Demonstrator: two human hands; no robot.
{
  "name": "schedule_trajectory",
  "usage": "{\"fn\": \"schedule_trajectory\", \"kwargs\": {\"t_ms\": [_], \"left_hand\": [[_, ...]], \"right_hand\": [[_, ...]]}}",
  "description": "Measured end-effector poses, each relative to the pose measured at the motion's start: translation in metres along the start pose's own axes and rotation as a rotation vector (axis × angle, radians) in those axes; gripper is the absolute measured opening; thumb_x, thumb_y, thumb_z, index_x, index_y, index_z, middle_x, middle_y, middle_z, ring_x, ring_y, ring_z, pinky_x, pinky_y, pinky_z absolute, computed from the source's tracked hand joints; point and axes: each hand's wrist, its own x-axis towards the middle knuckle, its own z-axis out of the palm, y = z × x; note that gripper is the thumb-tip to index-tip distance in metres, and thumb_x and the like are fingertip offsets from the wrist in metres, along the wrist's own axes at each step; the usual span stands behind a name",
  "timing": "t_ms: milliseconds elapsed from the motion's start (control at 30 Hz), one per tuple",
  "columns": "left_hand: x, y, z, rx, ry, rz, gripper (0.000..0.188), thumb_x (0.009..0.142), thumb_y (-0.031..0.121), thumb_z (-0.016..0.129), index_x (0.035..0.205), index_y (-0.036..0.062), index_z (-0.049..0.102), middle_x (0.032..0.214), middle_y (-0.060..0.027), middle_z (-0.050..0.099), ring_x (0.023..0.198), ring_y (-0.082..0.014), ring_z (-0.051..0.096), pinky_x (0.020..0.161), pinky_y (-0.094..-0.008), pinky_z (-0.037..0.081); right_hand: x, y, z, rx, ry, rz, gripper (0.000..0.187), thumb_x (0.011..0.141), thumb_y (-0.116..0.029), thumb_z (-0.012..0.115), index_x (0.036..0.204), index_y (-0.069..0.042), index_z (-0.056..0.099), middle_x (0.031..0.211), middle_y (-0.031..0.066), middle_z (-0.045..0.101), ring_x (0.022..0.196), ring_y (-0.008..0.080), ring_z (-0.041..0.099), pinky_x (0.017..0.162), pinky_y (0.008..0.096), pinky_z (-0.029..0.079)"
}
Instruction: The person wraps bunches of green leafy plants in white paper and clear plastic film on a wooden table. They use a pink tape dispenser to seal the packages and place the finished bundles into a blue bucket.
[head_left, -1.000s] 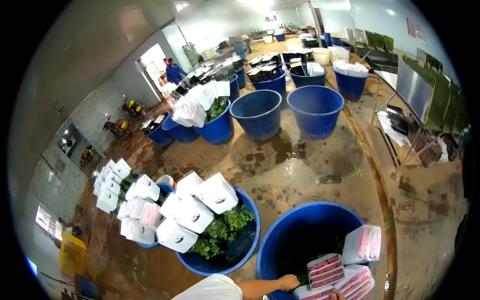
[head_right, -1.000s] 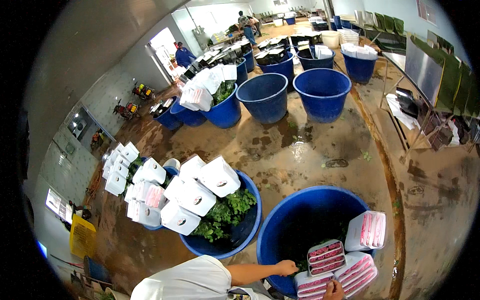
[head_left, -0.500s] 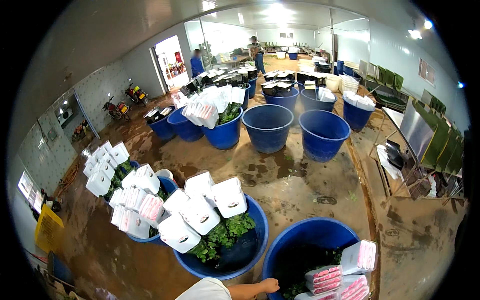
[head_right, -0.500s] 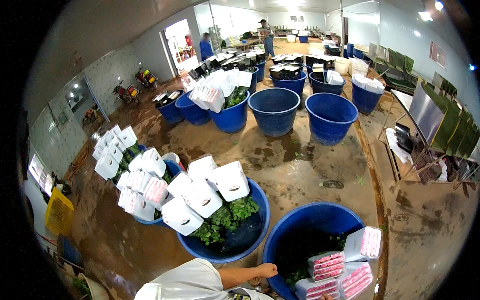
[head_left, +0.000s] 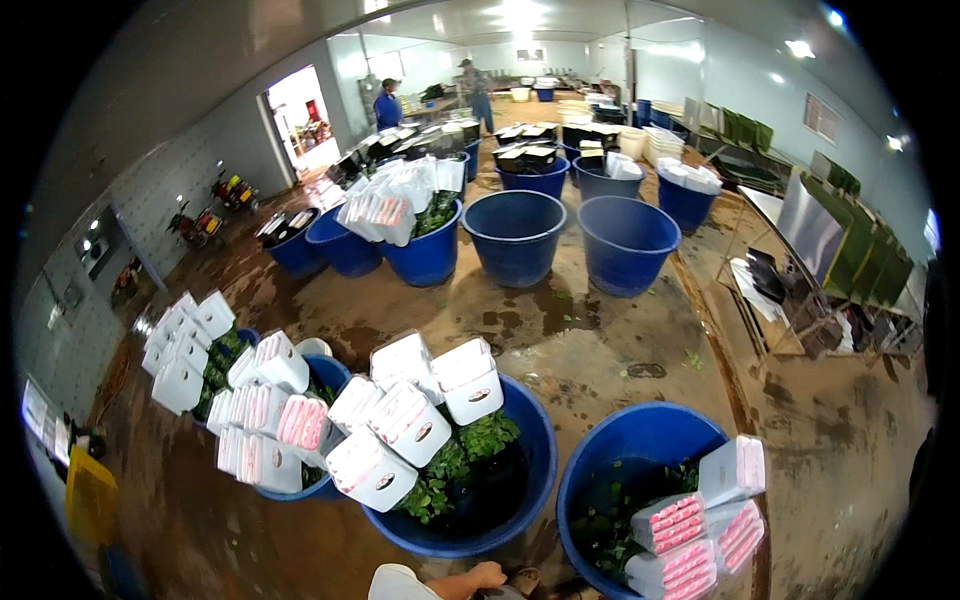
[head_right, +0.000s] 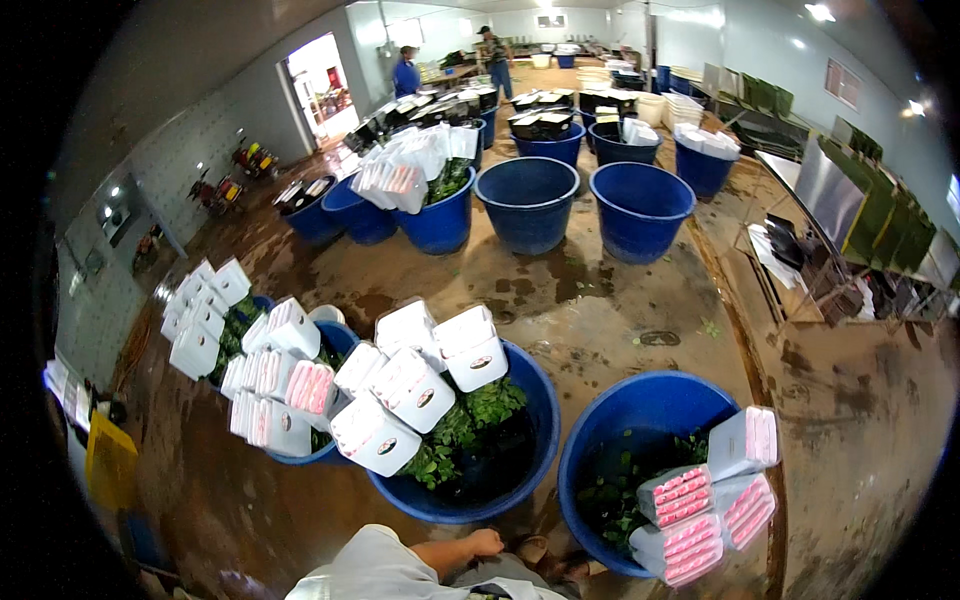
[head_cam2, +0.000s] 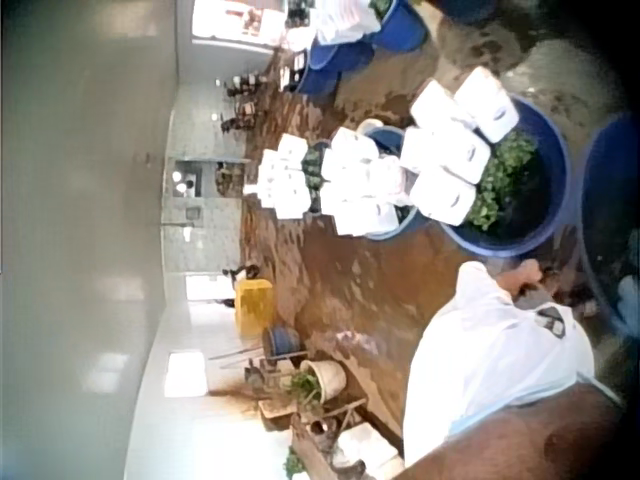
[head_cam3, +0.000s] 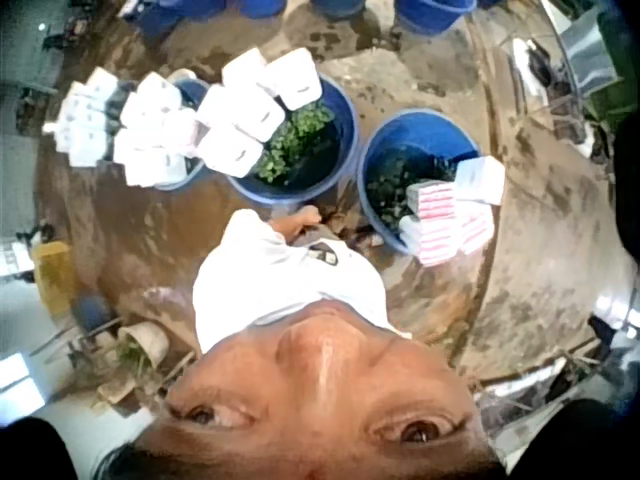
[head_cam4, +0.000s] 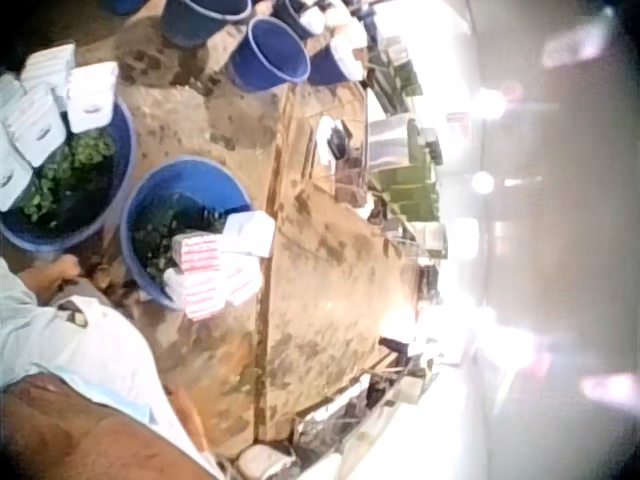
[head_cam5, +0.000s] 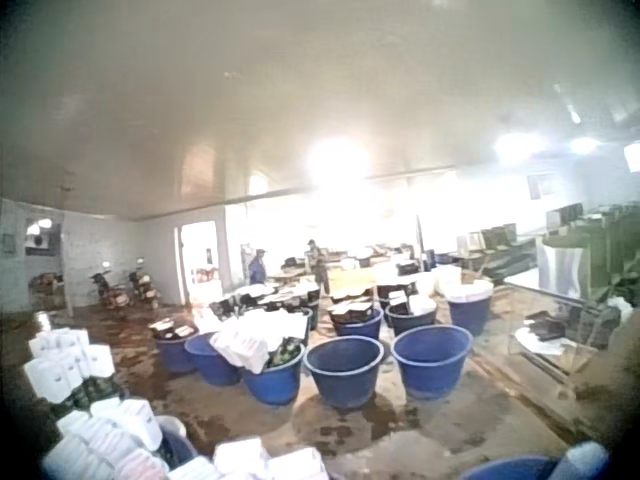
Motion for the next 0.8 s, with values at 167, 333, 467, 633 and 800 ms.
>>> {"fn": "schedule_trajectory", "kwargs": {"t_ms": [167, 333, 467, 633, 800], "left_hand": [[-0.005, 0.069, -0.024, 0.085, -0.083, 0.231, 0.042, 0.085, 0.032, 0.049, 0.086, -0.0055, 0.068, 0.089, -0.0279, 0.066, 0.088, -0.0443, 0.062, 0.081, -0.0489, 0.049], [0.038, 0.123, -0.011, -0.078, -0.181, 0.143, 0.038, 0.081, 0.032, 0.055, 0.074, -0.0025, 0.068, 0.085, -0.0268, 0.065, 0.084, -0.0422, 0.063, 0.078, -0.0483, 0.05], [0.023, 0.156, 0.017, -0.047, 0.029, 0.326, 0.034, 0.08, 0.032, 0.056, 0.078, -0.0007, 0.067, 0.085, -0.0229, 0.067, 0.084, -0.04, 0.064, 0.078, -0.0463, 0.05], [-0.03, 0.153, 0.074, 0.079, -0.135, 0.378, 0.032, 0.081, 0.033, 0.058, 0.088, 0.0031, 0.068, 0.094, -0.0181, 0.069, 0.092, -0.0336, 0.065, 0.082, -0.0423, 0.049], [-0.071, 0.156, 0.113, 0.171, -0.415, 0.622, 0.025, 0.083, 0.028, 0.059, 0.09, 0.0065, 0.07, 0.087, -0.0164, 0.07, 0.083, -0.03, 0.066, 0.076, -0.0425, 0.05]], "right_hand": [[-0.027, -0.014, 0.017, 0.017, 0.012, 0.003, 0.028, 0.092, -0.022, 0.053, 0.109, -0.002, 0.063, 0.104, 0.0177, 0.065, 0.095, 0.0284, 0.061, 0.086, 0.0409, 0.046], [-0.064, 0.0, 0.038, 0.028, 0.019, -0.004, 0.029, 0.093, -0.022, 0.05, 0.111, -0.003, 0.062, 0.106, 0.0175, 0.064, 0.097, 0.0292, 0.059, 0.088, 0.0418, 0.044], [-0.111, 0.021, 0.07, 0.085, 0.054, 0.002, 0.03, 0.093, -0.021, 0.048, 0.113, -0.003, 0.061, 0.107, 0.0173, 0.063, 0.099, 0.0298, 0.057, 0.089, 0.0424, 0.043], [-0.178, 0.064, 0.116, 0.188, 0.09, -0.009, 0.031, 0.094, -0.021, 0.045, 0.115, -0.004, 0.059, 0.109, 0.0171, 0.062, 0.101, 0.0306, 0.055, 0.091, 0.0432, 0.041], [-0.23, 0.094, 0.151, 0.447, 0.384, -0.184, 0.025, 0.093, -0.019, 0.056, 0.103, 0.002, 0.065, 0.09, 0.0152, 0.067, 0.08, 0.0253, 0.061, 0.077, 0.0357, 0.05]]}}
